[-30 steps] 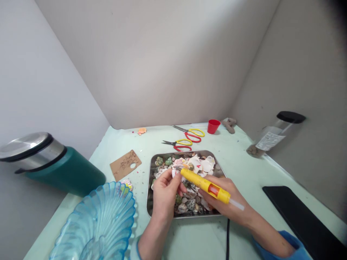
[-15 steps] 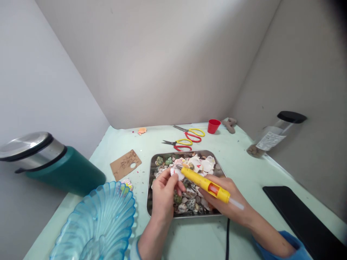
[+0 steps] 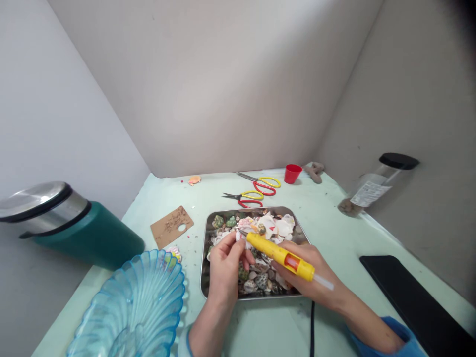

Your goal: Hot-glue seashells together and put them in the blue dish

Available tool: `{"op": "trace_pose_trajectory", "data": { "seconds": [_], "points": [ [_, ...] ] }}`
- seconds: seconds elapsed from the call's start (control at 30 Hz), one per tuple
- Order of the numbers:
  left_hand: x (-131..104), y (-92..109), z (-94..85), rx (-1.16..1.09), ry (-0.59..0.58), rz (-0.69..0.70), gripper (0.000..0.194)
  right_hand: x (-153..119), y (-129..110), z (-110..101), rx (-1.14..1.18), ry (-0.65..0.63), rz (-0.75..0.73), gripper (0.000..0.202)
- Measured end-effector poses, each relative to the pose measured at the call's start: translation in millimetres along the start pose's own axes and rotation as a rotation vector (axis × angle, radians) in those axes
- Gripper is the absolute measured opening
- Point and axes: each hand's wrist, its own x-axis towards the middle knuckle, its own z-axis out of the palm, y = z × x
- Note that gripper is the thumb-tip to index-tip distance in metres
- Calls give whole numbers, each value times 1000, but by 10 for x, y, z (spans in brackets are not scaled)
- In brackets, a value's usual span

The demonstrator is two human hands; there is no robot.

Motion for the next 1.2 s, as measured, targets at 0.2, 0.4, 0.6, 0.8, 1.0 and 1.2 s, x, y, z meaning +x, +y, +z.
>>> {"op": "trace_pose_trajectory", "data": {
  "seconds": [0.2, 0.4, 0.6, 0.8, 1.0, 1.2],
  "points": [
    [-4, -13, -8, -42, 9, -7, 16, -5, 8, 5, 2, 68, 2, 15],
    [-11, -11, -6, -75, -3, -18, 17, -13, 0, 6, 18, 47, 25, 16],
    [3, -7, -19, -82, 0, -3, 22, -8, 11, 4, 17, 15, 29, 13],
    [16, 16, 4, -123, 67, -4, 27, -13, 4, -7, 4, 15, 20, 14],
    [16, 45, 13, -159, 88, -23, 30, -15, 26, 2, -35, 51, 12, 13],
    [21, 45, 6, -188, 126, -28, 31, -9, -14, -14, 19, 29, 33, 11]
  ]
}}
